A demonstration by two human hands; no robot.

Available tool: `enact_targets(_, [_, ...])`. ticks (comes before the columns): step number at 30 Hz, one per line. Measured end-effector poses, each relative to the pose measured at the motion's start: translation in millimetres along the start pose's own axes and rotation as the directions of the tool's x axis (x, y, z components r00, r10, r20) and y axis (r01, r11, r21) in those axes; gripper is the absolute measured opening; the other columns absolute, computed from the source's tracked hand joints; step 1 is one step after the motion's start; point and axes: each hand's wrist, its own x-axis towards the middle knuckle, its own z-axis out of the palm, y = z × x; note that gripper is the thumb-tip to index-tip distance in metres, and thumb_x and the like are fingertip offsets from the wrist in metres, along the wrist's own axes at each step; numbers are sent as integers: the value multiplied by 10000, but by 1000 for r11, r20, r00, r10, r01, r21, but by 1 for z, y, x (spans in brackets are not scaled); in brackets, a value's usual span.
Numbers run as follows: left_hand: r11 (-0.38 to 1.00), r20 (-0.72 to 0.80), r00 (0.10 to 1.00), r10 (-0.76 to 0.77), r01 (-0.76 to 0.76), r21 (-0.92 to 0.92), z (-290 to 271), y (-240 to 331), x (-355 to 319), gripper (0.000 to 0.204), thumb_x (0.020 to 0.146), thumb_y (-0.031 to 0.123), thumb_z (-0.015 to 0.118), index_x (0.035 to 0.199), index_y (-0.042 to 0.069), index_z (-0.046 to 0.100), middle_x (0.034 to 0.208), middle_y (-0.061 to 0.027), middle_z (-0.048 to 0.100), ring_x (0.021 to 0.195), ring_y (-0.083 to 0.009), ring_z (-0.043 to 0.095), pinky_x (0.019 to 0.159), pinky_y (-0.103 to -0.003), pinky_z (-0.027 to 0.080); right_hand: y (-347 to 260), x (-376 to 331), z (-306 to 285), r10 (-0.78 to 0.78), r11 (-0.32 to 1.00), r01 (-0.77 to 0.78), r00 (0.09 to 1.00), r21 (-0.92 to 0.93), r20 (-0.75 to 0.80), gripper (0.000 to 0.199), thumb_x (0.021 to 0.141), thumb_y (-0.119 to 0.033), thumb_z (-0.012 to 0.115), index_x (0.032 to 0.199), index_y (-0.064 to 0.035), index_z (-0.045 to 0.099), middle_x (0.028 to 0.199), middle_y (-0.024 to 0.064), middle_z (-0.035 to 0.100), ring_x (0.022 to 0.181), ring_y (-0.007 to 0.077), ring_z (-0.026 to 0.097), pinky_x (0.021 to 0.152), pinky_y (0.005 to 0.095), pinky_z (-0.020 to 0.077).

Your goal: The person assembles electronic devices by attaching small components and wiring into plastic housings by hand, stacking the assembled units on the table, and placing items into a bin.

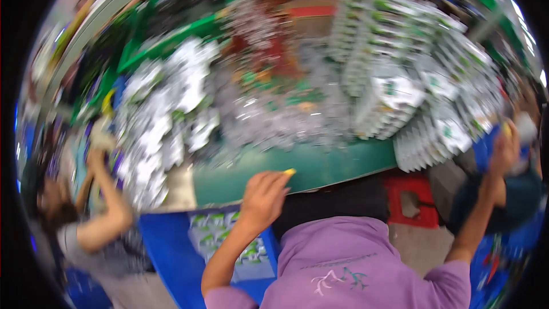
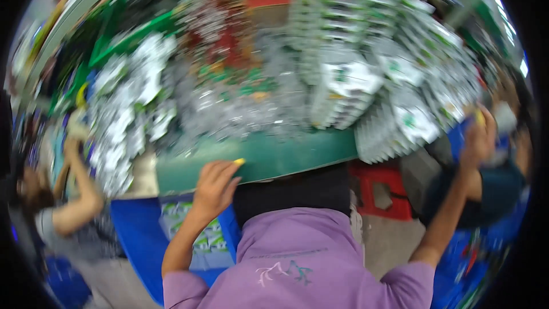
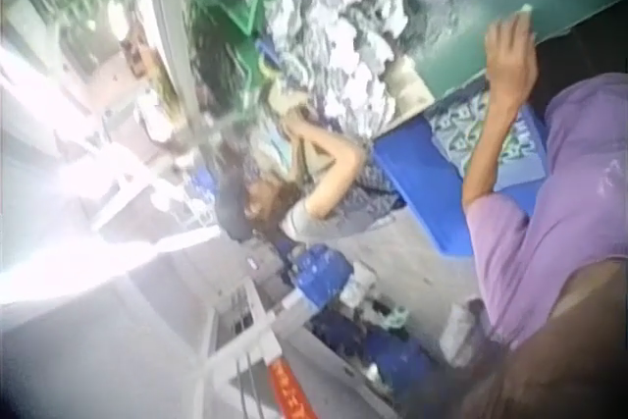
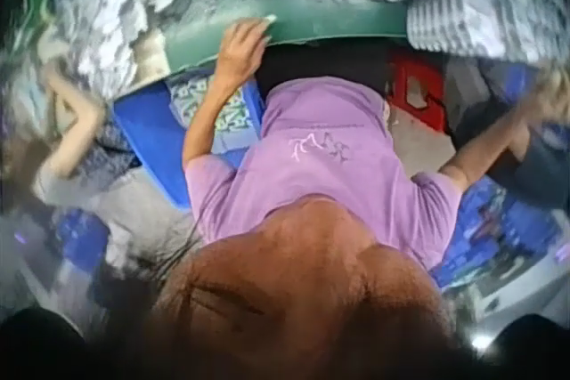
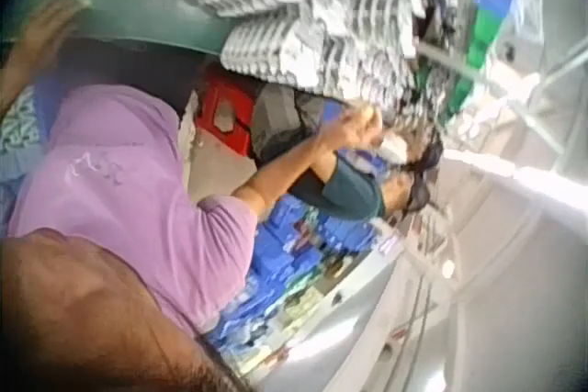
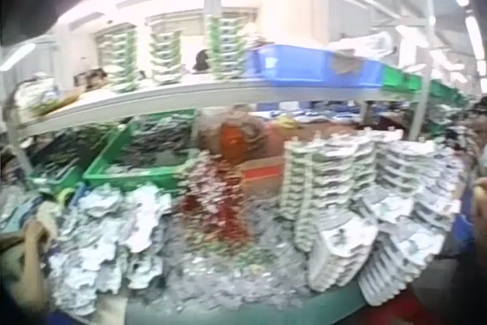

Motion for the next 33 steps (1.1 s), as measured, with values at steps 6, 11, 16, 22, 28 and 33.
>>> enact_targets(6, [997,-49,999,-13,9,-81,9,8,-11,390,736,8,690,1117,19,610,1023,-115,613,967,-299,563,849,-392,449,-200,-60,112,-242,821,-9,900,571,362,164,789,-38,640,948,1,628,656,41,544,545,124,474,506,236,369])
enact_targets(11, [992,-79,996,-43,33,-119,9,13,-18,374,732,2,692,1098,14,614,1017,-111,615,963,-288,567,823,-382,445,-270,-83,290,-143,874,-161,816,458,560,90,766,-22,681,856,-17,680,690,71,624,548,149,561,514,254,438])
enact_targets(16, [990,-164,983,-88,67,-128,2,13,-27,352,721,-5,702,1064,10,627,983,-109,628,941,-285,581,809,-385,448,-241,-89,385,-37,975,-31,954,221,297,112,726,-53,692,837,-38,681,674,66,610,534,170,554,508,292,442])
enact_targets(22, [983,-228,963,-141,109,-147,3,1,-36,328,717,-10,709,1036,13,639,956,-98,638,925,-282,592,788,-380,452,-237,-61,391,-17,980,-36,964,193,266,157,745,-46,669,901,-51,686,723,62,625,547,148,560,498,291,432])
enact_targets(28, [973,-238,957,-166,121,-195,0,-10,-36,299,720,-14,710,1011,15,650,948,-96,643,911,-282,597,779,-376,457,-258,-56,356,133,533,-709,610,463,781,119,856,-85,631,917,0,688,640,14,602,473,45,499,429,223,363])
enact_targets(33, [946,-248,949,-196,116,-302,-6,-12,-26,278,722,-21,715,992,7,659,925,-107,651,887,-291,604,769,-363,475,-266,-54,353,113,887,-355,786,295,607,103,807,-45,635,887,-3,685,643,27,598,493,60,506,452,223,369])
